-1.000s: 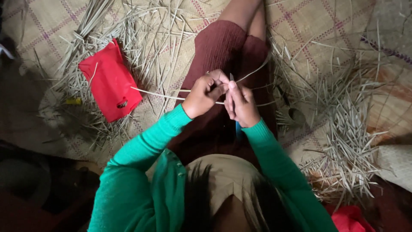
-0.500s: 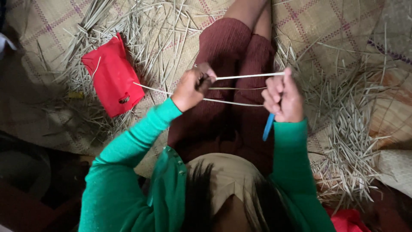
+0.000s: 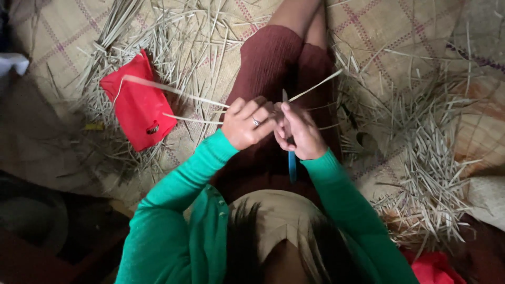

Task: Preparing thin strips of plant material for weaving by shaving them with a small knife while sitting on the floor.

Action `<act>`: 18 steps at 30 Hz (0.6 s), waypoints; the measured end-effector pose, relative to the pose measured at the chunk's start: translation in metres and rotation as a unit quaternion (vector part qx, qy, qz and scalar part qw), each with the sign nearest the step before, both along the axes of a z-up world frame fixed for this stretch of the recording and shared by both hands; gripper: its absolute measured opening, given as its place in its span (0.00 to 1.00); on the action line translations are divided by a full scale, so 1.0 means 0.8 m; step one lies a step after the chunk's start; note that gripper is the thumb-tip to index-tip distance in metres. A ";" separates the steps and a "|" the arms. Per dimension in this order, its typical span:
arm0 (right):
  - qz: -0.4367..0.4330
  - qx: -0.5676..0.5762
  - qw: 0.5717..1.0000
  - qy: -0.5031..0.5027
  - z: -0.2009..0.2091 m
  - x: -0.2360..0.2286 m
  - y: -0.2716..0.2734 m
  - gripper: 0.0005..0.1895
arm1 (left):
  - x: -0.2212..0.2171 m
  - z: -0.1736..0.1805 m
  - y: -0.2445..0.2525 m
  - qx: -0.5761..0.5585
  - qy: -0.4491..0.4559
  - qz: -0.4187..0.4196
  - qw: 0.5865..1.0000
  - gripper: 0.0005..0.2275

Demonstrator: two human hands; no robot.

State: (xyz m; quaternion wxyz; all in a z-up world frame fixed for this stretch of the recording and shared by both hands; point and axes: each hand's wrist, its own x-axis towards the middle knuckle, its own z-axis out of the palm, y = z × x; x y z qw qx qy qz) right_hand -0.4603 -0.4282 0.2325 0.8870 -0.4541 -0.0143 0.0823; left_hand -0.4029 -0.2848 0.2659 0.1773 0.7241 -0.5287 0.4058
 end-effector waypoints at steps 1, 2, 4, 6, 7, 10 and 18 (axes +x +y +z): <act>-0.002 0.000 1.000 0.000 -0.006 0.001 0.001 0.19 | -0.003 0.005 -0.001 0.000 0.000 -0.002 1.000 0.07; -0.026 -0.026 0.999 -0.007 -0.012 0.002 0.002 0.19 | -0.006 0.010 -0.001 -0.010 0.116 -0.010 0.993 0.05; -0.044 -0.051 0.998 -0.012 -0.017 0.001 0.005 0.18 | -0.015 0.018 -0.001 -0.021 0.233 -0.012 0.972 0.06; -0.089 -0.134 0.986 -0.034 -0.016 0.000 0.011 0.18 | -0.023 0.026 0.000 -0.148 0.535 -0.096 0.826 0.05; -0.085 -0.134 0.987 -0.034 -0.017 -0.001 0.012 0.18 | -0.019 0.017 0.002 -0.151 0.535 -0.092 0.826 0.05; -0.077 -0.166 0.981 -0.057 -0.018 0.000 0.012 0.20 | -0.007 -0.008 0.004 -0.190 0.639 -0.150 0.730 0.01; -0.049 -0.022 0.998 -0.041 -0.004 -0.005 0.026 0.24 | -0.001 -0.012 0.012 -0.166 0.679 -0.144 0.700 0.01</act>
